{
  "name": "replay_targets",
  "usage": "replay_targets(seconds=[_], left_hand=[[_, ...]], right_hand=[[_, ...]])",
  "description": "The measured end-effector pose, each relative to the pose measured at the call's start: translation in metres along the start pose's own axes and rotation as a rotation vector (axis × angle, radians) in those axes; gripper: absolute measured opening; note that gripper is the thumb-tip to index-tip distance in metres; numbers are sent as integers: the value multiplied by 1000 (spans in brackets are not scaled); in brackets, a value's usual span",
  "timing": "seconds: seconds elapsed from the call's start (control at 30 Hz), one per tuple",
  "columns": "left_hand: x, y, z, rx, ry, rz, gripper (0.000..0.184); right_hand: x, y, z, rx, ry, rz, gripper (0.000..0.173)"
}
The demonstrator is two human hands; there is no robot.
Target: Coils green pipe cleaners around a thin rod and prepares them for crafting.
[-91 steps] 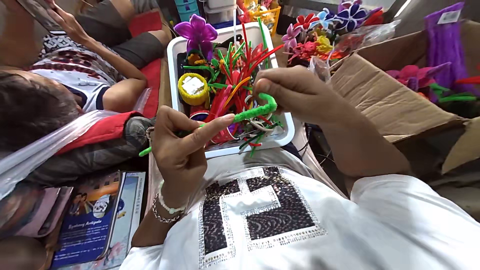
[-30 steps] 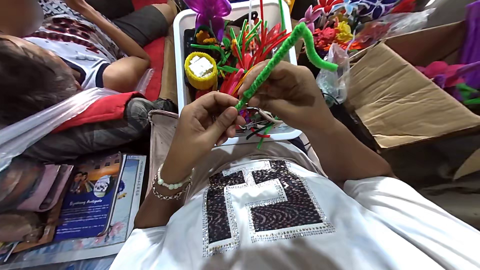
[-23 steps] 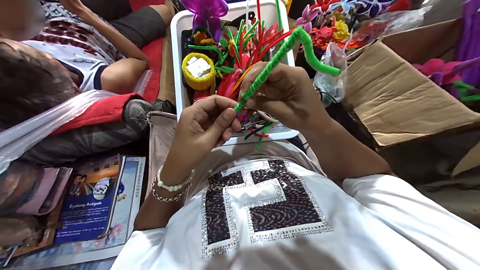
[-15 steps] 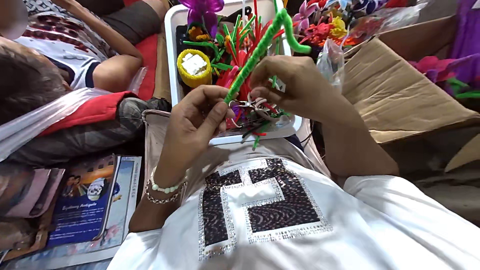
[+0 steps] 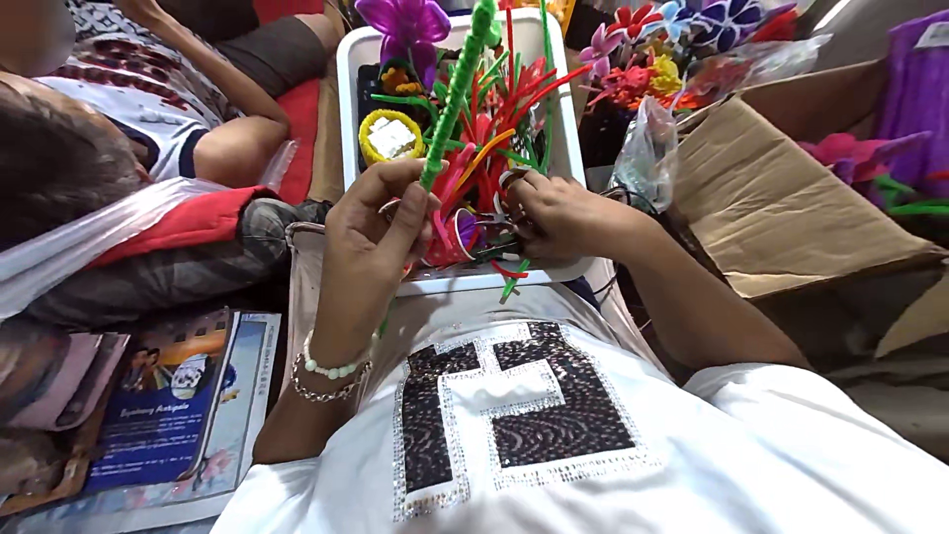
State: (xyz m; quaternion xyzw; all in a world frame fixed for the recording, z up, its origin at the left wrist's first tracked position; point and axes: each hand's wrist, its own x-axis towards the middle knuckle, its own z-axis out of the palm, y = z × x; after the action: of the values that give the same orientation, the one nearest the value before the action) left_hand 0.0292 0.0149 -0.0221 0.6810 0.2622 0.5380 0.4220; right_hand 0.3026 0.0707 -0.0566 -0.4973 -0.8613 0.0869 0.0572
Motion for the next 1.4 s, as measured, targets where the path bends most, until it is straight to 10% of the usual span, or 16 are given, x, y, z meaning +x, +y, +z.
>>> replay_targets(seconds=[0.43,1.4], left_hand=[[-8,11,2,-74,-10,46,17],[-10,9,6,-171,-52,64,13]], right_hand=[[-33,-40,-42,478,507,-461,36],[-31,-69,-34,596,420,-552,35]])
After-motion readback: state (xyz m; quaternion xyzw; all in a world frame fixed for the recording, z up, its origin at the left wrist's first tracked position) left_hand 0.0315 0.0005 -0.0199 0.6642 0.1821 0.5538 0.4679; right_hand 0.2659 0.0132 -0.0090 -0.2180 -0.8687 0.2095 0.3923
